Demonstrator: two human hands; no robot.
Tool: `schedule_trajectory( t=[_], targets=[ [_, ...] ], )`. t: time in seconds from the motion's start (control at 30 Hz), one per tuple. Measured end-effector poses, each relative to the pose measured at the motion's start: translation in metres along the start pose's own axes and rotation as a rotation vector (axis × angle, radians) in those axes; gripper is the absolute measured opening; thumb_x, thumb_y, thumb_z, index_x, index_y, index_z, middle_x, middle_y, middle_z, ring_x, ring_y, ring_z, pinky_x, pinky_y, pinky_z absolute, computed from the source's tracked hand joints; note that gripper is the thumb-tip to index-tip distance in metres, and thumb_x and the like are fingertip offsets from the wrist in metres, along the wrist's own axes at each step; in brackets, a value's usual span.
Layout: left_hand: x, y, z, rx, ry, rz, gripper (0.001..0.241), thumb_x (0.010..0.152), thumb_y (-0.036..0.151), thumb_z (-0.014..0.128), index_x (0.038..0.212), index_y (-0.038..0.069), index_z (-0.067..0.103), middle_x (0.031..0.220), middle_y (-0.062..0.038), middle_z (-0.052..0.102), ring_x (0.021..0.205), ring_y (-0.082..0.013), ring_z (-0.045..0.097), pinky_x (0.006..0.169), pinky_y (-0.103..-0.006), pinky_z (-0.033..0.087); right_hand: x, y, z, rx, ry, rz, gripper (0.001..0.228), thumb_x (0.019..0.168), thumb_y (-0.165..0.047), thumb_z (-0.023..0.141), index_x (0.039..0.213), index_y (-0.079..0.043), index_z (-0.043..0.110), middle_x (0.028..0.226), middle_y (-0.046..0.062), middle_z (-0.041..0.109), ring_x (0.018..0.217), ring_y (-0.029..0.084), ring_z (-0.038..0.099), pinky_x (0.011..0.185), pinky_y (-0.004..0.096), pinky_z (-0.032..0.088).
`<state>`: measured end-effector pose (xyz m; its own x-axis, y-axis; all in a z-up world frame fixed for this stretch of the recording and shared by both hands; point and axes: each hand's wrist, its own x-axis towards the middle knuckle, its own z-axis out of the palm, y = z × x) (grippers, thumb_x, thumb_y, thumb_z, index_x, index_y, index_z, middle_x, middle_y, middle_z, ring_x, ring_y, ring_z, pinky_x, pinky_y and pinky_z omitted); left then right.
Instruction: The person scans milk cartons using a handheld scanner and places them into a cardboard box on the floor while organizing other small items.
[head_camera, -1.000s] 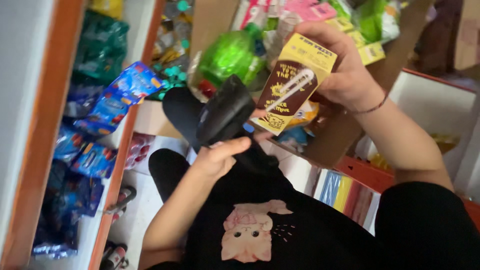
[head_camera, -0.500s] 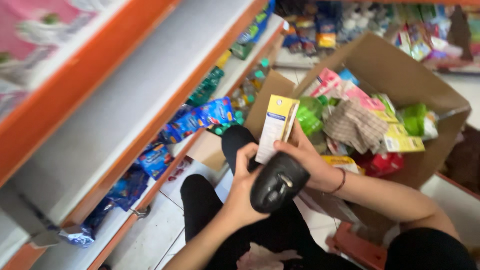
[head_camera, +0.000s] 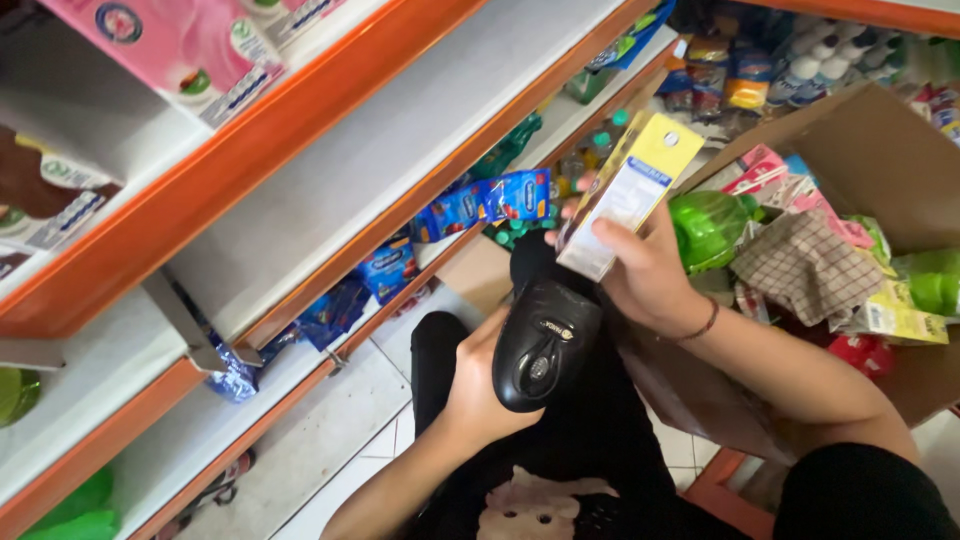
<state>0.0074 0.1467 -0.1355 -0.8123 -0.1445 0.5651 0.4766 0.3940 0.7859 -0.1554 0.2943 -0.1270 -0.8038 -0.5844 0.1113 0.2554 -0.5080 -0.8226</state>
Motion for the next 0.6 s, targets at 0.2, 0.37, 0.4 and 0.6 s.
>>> schedule_trajectory(
  t=[0.2, 0.37, 0.4, 0.6],
  targets=[
    [-0.009, 0.001, -0.01, 0.094, -0.01, 0.063, 0.025, 0.069, -0.005, 0.07, 0.094, -0.001, 0.067, 0.096, -0.015, 0.069, 0.087, -0.035, 0.067, 0.074, -0.0378, 0.058, 0.008, 0.005, 0.0, 0.078, -0.026, 0.01, 0.054, 0.101, -0.012, 0.061, 0.151, -0.012, 0.042, 0.123, 0.011, 0.061, 0.121, 0.025, 0.061, 0.115, 0.058, 0.05],
    [-0.009, 0.002, -0.014, 0.076, 0.002, 0.081, 0.025, 0.071, -0.004, 0.07, 0.095, 0.0, 0.066, 0.097, -0.014, 0.069, 0.09, -0.0348, 0.068, 0.077, -0.0377, 0.058, 0.004, -0.003, 0.001, 0.155, -0.045, 0.11, 0.04, 0.106, -0.018, 0.062, 0.14, -0.002, 0.047, 0.132, 0.016, 0.061, 0.127, 0.032, 0.061, 0.114, 0.053, 0.047],
    [-0.01, 0.002, -0.014, 0.057, 0.017, 0.077, 0.027, 0.072, -0.004, 0.07, 0.098, -0.001, 0.066, 0.1, -0.015, 0.069, 0.092, -0.0352, 0.068, 0.079, -0.0376, 0.059, 0.005, -0.005, 0.002, 0.213, -0.064, 0.146, 0.038, 0.102, -0.017, 0.064, 0.133, -0.001, 0.048, 0.132, 0.018, 0.062, 0.129, 0.034, 0.061, 0.117, 0.054, 0.048],
    [-0.011, 0.006, -0.011, -0.017, -0.031, -0.091, 0.027, 0.071, -0.002, 0.071, 0.098, 0.0, 0.066, 0.094, -0.016, 0.067, 0.085, -0.0327, 0.069, 0.074, -0.0345, 0.057, 0.009, 0.012, -0.004, 0.12, 0.038, 0.038, 0.057, 0.097, -0.021, 0.067, 0.148, -0.014, 0.045, 0.133, 0.01, 0.058, 0.128, 0.035, 0.057, 0.113, 0.054, 0.047]
  ],
)
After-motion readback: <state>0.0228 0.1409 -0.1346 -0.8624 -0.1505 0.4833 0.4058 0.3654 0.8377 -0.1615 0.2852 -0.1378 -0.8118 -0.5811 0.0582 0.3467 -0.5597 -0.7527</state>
